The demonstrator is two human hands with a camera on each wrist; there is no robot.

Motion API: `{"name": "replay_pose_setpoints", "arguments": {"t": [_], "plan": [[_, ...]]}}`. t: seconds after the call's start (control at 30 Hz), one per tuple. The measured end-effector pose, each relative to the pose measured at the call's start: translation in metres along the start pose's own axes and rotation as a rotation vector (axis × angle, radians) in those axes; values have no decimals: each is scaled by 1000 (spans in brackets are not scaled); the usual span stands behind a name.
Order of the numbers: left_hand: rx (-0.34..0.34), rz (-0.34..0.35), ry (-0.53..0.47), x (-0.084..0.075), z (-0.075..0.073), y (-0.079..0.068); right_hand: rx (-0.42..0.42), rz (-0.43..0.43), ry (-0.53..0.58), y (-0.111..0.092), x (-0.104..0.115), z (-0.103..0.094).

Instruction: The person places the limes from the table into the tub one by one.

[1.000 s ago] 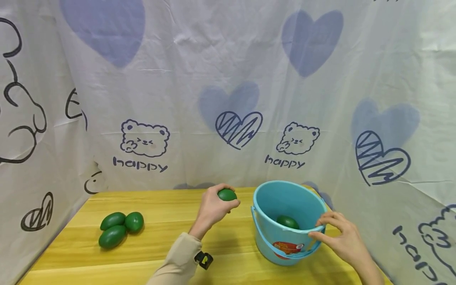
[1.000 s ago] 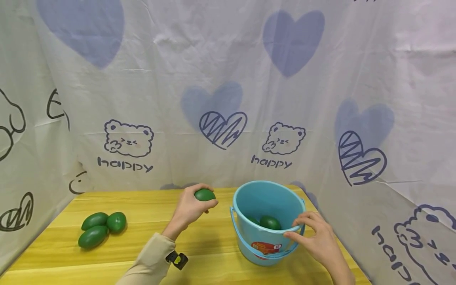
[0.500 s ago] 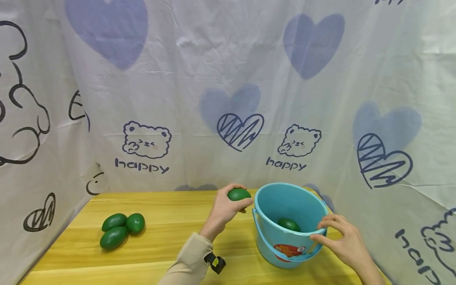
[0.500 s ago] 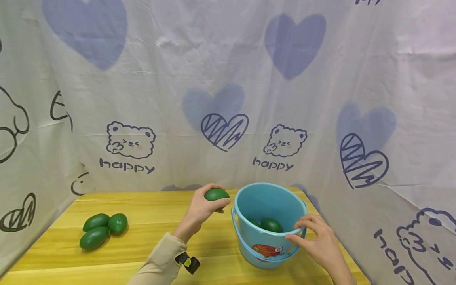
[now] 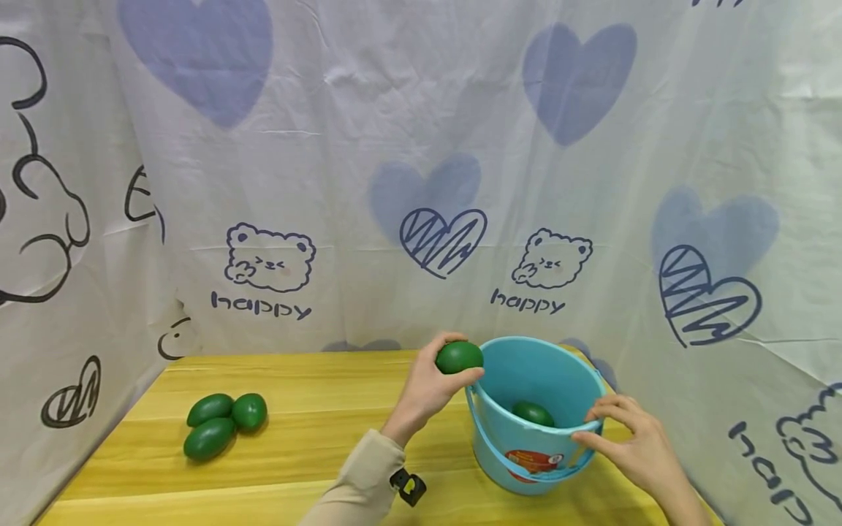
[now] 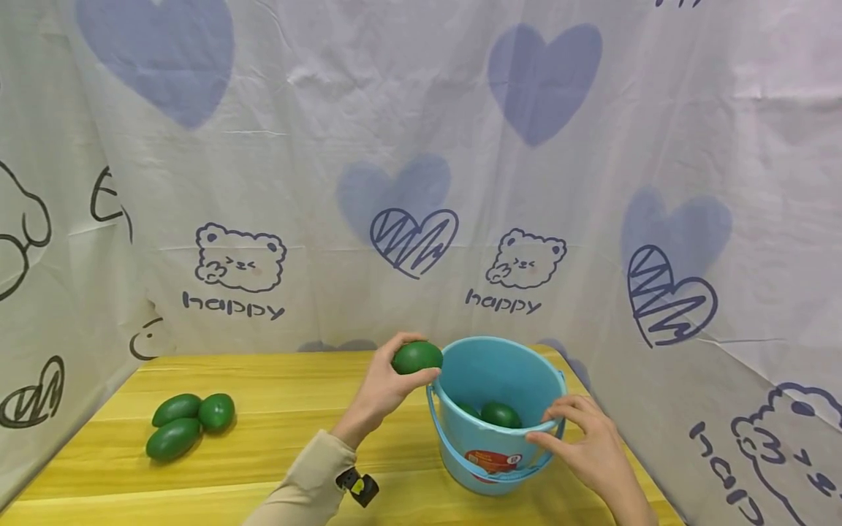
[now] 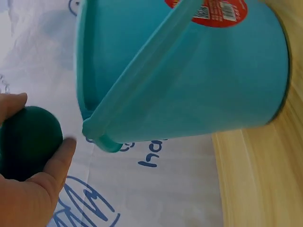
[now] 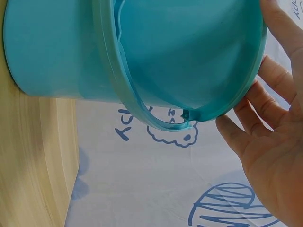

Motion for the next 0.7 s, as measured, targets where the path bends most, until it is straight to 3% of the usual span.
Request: {"name": "replay_pose_setpoints", "arguments": {"t": [0.3,0.7], "plan": [[-19,148,207,-13,17,-1,-15,-25,11,2,2,1],[-68,328,428,-10,38,-3,-12,-28,7,0,1,1]]}}
Point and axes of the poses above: each hand's wrist, its own y-axis towards the middle knuckle, its own z-axis out of the palm, x = y × z, the point moved 7 cm from there along y, towards the middle knuckle, and after that the axes turned 6 degrees about -z, right-handed, at the moved point
